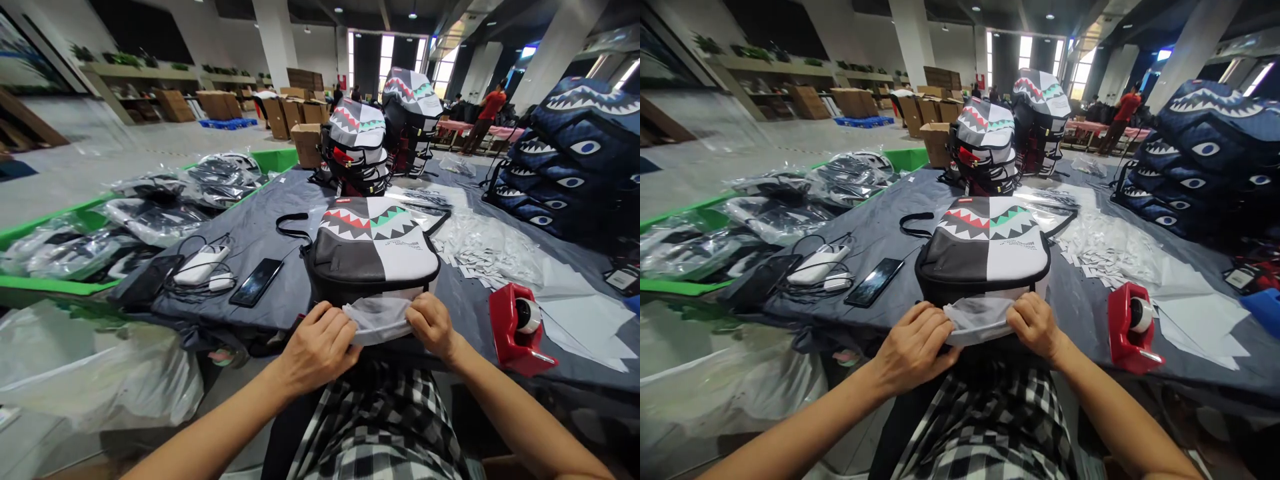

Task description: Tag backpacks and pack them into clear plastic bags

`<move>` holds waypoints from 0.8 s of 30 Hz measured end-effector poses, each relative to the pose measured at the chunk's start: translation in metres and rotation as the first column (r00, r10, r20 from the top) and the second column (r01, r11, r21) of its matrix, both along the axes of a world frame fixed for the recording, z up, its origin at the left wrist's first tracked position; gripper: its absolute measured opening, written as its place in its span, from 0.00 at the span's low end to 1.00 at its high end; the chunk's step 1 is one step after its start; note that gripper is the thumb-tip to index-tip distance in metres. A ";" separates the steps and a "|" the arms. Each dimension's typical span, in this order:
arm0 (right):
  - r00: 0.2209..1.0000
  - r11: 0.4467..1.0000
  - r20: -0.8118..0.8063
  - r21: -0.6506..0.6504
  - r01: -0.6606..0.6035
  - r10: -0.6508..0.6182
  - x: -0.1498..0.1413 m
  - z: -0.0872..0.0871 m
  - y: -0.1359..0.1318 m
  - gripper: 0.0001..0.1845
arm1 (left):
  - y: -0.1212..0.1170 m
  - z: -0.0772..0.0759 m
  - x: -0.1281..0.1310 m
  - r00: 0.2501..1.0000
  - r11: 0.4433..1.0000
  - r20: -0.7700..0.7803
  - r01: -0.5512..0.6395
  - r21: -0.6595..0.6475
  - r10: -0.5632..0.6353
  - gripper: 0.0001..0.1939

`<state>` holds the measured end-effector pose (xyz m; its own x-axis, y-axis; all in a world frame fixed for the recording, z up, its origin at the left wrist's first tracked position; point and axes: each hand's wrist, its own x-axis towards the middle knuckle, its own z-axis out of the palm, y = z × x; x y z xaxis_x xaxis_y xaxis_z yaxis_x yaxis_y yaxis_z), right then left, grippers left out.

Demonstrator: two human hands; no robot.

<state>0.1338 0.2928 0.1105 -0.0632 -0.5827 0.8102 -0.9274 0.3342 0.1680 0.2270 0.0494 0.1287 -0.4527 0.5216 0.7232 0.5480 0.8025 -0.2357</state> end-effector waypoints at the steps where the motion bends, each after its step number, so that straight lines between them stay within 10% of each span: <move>1: 1.000 0.999 0.009 -0.043 0.009 -0.009 0.002 -0.006 -0.003 0.13 | -0.001 -0.003 0.001 1.000 1.000 0.002 -0.015 -0.018 0.015 0.09; 8: 0.989 0.994 0.112 0.044 -0.101 0.095 0.006 -0.045 -0.009 0.12 | -0.009 -0.050 -0.015 0.982 0.985 -0.153 -0.091 0.144 0.113 0.15; 14: 0.984 0.984 0.141 -0.123 0.127 -0.109 -0.007 -0.082 -0.005 0.15 | 0.003 -0.090 0.004 0.993 0.990 0.032 -0.112 0.083 0.110 0.08; 18: 0.977 0.999 0.211 -0.007 0.044 -0.042 -0.002 -0.084 0.012 0.16 | 0.001 -0.082 0.010 0.986 0.983 0.167 -0.029 0.182 -0.002 0.12; 24: 0.877 0.925 0.478 0.352 -0.146 -0.043 -0.007 -0.039 0.033 0.21 | 0.010 -0.048 -0.004 0.912 0.975 0.392 -0.183 0.127 0.120 0.09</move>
<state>0.1267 0.3259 0.0714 -0.3408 -0.8425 0.4172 -0.9392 0.2856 -0.1905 0.2232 0.0594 0.0807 -0.7737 0.3189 0.5474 0.4399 0.8923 0.1019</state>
